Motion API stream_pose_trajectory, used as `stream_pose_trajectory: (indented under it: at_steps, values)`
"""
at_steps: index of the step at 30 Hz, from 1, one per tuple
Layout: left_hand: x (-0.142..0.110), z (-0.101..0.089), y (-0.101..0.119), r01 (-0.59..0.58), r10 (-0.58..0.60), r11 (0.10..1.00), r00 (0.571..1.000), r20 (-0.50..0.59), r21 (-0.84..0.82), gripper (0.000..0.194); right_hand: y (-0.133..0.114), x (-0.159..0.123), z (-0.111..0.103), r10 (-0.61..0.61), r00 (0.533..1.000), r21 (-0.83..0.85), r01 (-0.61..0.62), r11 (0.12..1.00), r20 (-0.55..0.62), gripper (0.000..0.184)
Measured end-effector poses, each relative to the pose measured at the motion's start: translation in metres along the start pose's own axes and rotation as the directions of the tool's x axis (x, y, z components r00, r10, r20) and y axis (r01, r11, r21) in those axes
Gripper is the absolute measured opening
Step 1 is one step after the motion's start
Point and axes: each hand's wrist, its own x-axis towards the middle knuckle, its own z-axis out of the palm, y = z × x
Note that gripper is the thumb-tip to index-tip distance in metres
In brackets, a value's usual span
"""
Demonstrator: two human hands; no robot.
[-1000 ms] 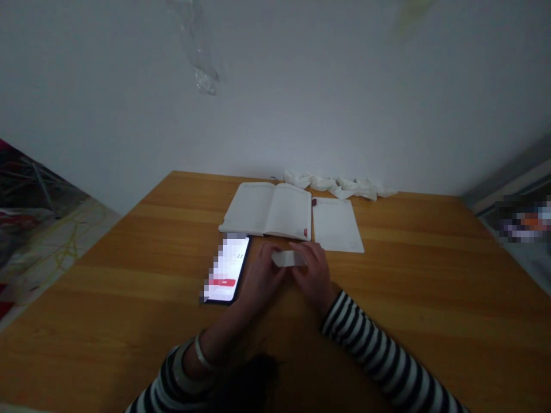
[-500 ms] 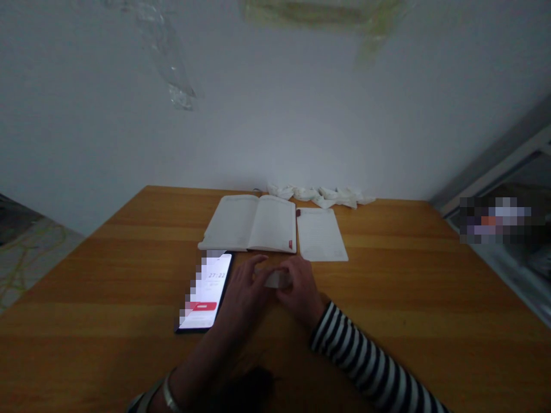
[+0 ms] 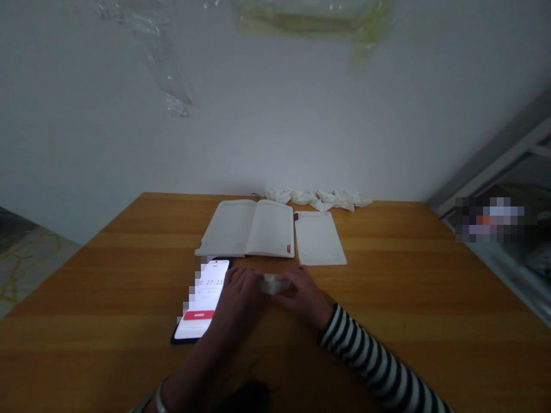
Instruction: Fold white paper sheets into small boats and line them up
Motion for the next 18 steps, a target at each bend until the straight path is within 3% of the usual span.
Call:
stream_pose_trajectory:
  at_steps: [3,6,8,11,13,14,15,18]
  values:
    - [-0.006,0.005,-0.005,0.103,-0.11,0.987,0.993,-0.046,-0.126,0.024,-0.001,0.0,-0.023,-0.012,0.998,0.164,0.003,0.986,0.056,0.019]
    - [-0.01,0.011,0.001,0.202,-0.202,0.95,0.979,0.024,-0.237,0.028,-0.007,-0.004,-0.042,0.0,0.993,0.279,-0.033,0.96,0.119,0.007]
    - [-0.01,0.012,0.011,0.216,-0.201,0.935,0.976,0.082,-0.281,0.031,-0.006,-0.007,-0.05,0.024,0.986,0.284,-0.071,0.956,0.166,0.006]
    - [-0.004,0.01,0.022,0.19,-0.167,0.939,0.981,0.101,-0.287,0.051,0.01,-0.005,-0.065,0.052,0.982,0.23,-0.094,0.969,0.18,0.006]
    - [0.0,0.008,0.023,0.172,-0.162,0.956,0.985,0.063,-0.236,0.054,0.033,0.003,-0.083,0.14,0.988,0.165,-0.151,0.975,0.071,0.006]
    - [0.003,0.008,0.022,0.161,-0.156,0.965,0.987,0.043,-0.204,0.049,0.046,0.009,-0.095,0.21,0.977,0.125,-0.203,0.971,-0.042,0.008]
    - [0.007,0.008,0.02,0.149,-0.146,0.973,0.989,0.032,-0.174,0.043,0.06,0.018,-0.109,0.273,0.944,0.088,-0.26,0.961,-0.184,0.011]
    - [0.029,0.013,0.02,0.105,-0.095,0.987,0.991,0.091,-0.119,0.03,0.1,0.05,-0.151,0.308,0.891,0.034,-0.315,0.948,-0.332,0.023]
